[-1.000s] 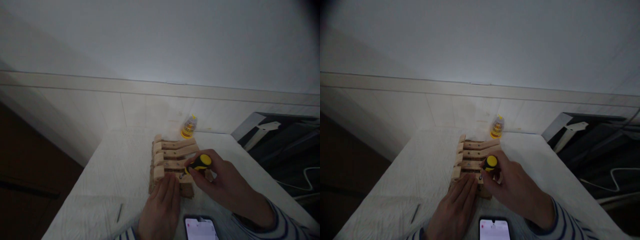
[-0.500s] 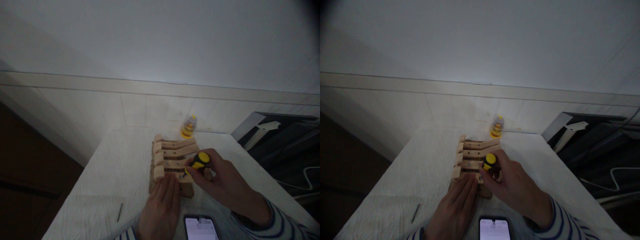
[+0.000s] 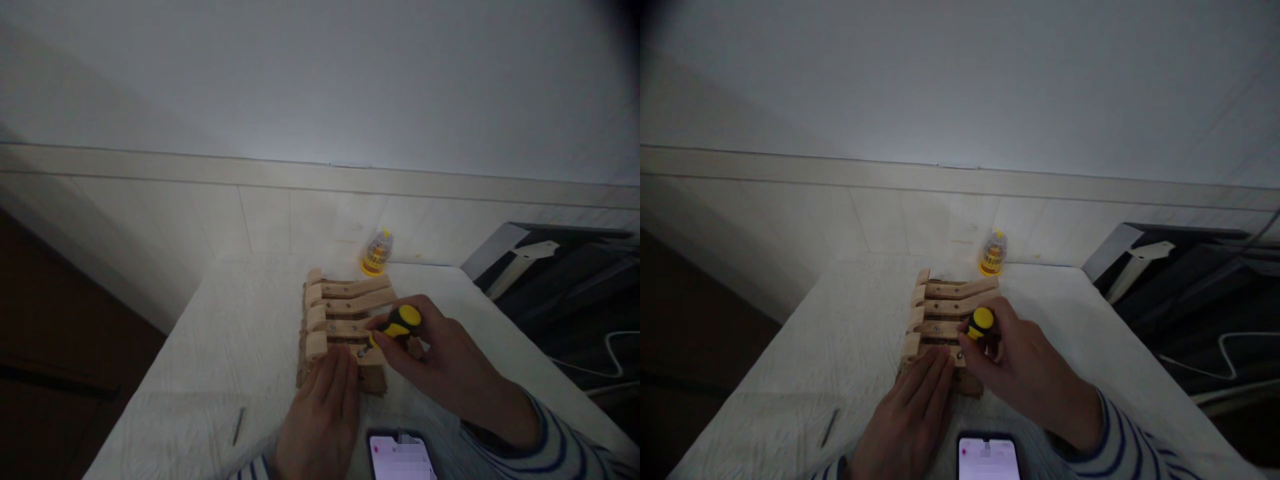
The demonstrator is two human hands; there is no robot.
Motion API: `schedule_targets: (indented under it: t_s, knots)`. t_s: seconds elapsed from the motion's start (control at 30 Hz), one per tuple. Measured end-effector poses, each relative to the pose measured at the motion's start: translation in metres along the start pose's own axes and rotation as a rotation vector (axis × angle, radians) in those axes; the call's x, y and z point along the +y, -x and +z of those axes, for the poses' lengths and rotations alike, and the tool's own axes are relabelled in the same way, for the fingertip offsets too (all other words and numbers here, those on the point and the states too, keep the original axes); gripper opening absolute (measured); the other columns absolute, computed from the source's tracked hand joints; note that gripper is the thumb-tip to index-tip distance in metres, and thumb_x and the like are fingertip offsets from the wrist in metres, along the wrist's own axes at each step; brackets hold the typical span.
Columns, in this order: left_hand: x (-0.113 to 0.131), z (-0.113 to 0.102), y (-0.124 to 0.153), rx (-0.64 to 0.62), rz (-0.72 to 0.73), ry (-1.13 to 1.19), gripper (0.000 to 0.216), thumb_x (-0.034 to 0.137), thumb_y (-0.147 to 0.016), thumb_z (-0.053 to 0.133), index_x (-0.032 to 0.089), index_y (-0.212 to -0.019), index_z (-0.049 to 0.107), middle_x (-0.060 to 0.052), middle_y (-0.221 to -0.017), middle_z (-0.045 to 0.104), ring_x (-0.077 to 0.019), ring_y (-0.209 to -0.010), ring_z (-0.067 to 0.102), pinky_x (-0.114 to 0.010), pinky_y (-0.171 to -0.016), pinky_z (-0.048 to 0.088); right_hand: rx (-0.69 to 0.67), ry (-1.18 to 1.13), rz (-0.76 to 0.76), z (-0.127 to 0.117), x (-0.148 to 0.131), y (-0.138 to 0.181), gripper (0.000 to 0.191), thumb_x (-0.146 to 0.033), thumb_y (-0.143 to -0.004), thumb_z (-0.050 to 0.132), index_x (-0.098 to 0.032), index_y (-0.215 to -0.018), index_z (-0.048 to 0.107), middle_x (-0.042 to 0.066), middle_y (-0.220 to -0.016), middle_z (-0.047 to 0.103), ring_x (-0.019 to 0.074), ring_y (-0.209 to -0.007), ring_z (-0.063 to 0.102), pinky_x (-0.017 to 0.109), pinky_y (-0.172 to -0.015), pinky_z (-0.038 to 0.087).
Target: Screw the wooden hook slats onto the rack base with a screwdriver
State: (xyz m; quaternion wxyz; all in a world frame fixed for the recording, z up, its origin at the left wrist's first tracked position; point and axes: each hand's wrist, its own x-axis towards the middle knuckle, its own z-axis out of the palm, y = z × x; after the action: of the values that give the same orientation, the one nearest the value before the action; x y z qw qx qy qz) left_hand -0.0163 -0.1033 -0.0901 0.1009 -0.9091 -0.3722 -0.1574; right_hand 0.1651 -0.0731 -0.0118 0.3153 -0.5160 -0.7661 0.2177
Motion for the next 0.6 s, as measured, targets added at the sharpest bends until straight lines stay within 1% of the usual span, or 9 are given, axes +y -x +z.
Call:
schedule_targets:
  t_s: [0.27,0.37,0.47,0.6]
  knots:
    - [0.0023,0.0050,0.0020,0.009,-0.001,-0.015,0.039,0.016,-0.090,0.032,0.001,-0.122,0.050,-0.018,-0.128,0.051,-0.0293,-0.118,0.049,-0.036,-0.095,0.046,0.017,-0.020,-0.003,0.0025,0.0037,-0.0012,0.021,-0.029,-0.084,0.054,-0.025,-0.100,0.042,0.003,-0.095,0.068,0.0203,-0.087,0.066,0.030,-0.065,0.054]
    - [0.0027,0.0059,0.0028,0.009,-0.011,-0.019,0.039,0.016,-0.090,0.033,0.001,-0.123,0.049,-0.017,-0.129,0.050,-0.0294,-0.119,0.047,-0.036,-0.096,0.046,0.013,-0.041,0.001,0.0038,0.0046,-0.0008,0.020,-0.027,-0.084,0.054,-0.025,-0.101,0.042,0.003,-0.095,0.067,0.0201,-0.086,0.066,0.029,-0.062,0.053]
    - [0.0029,0.0050,0.0027,-0.016,-0.011,-0.013,0.039,0.017,-0.090,0.035,0.001,-0.124,0.048,-0.018,-0.131,0.049,-0.0297,-0.120,0.046,-0.037,-0.097,0.045,0.001,-0.061,-0.004,0.0044,0.0040,0.0006,0.024,-0.026,-0.085,0.053,-0.026,-0.106,0.041,0.003,-0.097,0.066,0.0195,-0.086,0.065,0.026,-0.056,0.051]
    - [0.0022,0.0028,0.0023,-0.039,0.004,0.003,0.040,0.017,-0.090,0.036,0.001,-0.125,0.046,-0.019,-0.131,0.048,-0.0287,-0.121,0.046,-0.037,-0.097,0.045,0.015,-0.088,-0.021,0.0054,0.0016,0.0011,0.020,-0.025,-0.087,0.050,-0.026,-0.106,0.043,0.003,-0.099,0.064,0.0179,-0.087,0.062,0.026,-0.060,0.050]
